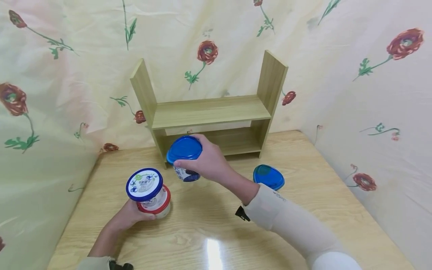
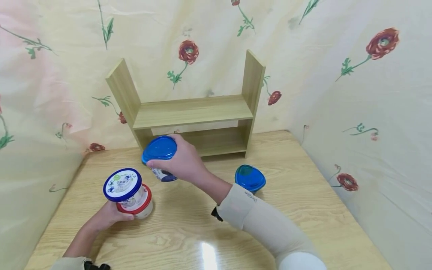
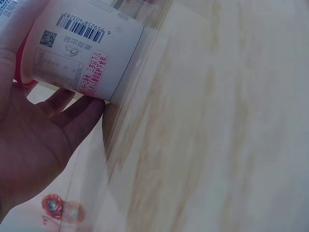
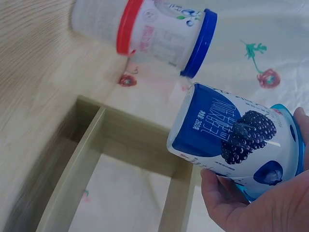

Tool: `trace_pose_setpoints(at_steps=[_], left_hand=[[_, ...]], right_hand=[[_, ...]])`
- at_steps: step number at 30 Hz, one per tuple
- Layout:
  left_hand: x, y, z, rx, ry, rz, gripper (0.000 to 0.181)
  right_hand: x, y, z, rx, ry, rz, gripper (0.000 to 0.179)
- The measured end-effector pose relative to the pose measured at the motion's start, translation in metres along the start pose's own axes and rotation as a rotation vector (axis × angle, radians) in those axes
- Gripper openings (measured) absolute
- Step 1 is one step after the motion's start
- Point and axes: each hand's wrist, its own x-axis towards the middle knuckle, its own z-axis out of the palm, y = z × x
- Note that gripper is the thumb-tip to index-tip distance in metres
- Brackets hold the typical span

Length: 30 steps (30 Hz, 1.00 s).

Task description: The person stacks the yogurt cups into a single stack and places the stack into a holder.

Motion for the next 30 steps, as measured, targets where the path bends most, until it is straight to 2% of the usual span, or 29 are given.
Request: trace_pose_setpoints(at_steps=[13,19,23,30], left_hand=[[0.001,0.002,-0.002,0.019,-0.011,0.052,0.103],[0.001,0.0,-0.002,0.015,-0.018,0.051,0.102],[0.001,-0.001,-0.002,0.007,-0.022,0.053,0.099],[0.002,-0.002,-0.001,0.008,-0.03,0.1,0.098]], right_hand=[[0.009,-0.044,0.035,-0.035,-0.025,-0.077,0.098],[0.011,-0.06,0.052,-0.06,-0.029,-0.092,0.101],[0.011,-0.069,0.063,-0.08,-0.023,-0.103,0.102],[0.011,-0.075,0.081,-0.128,-0.018,-0.116,0.1]])
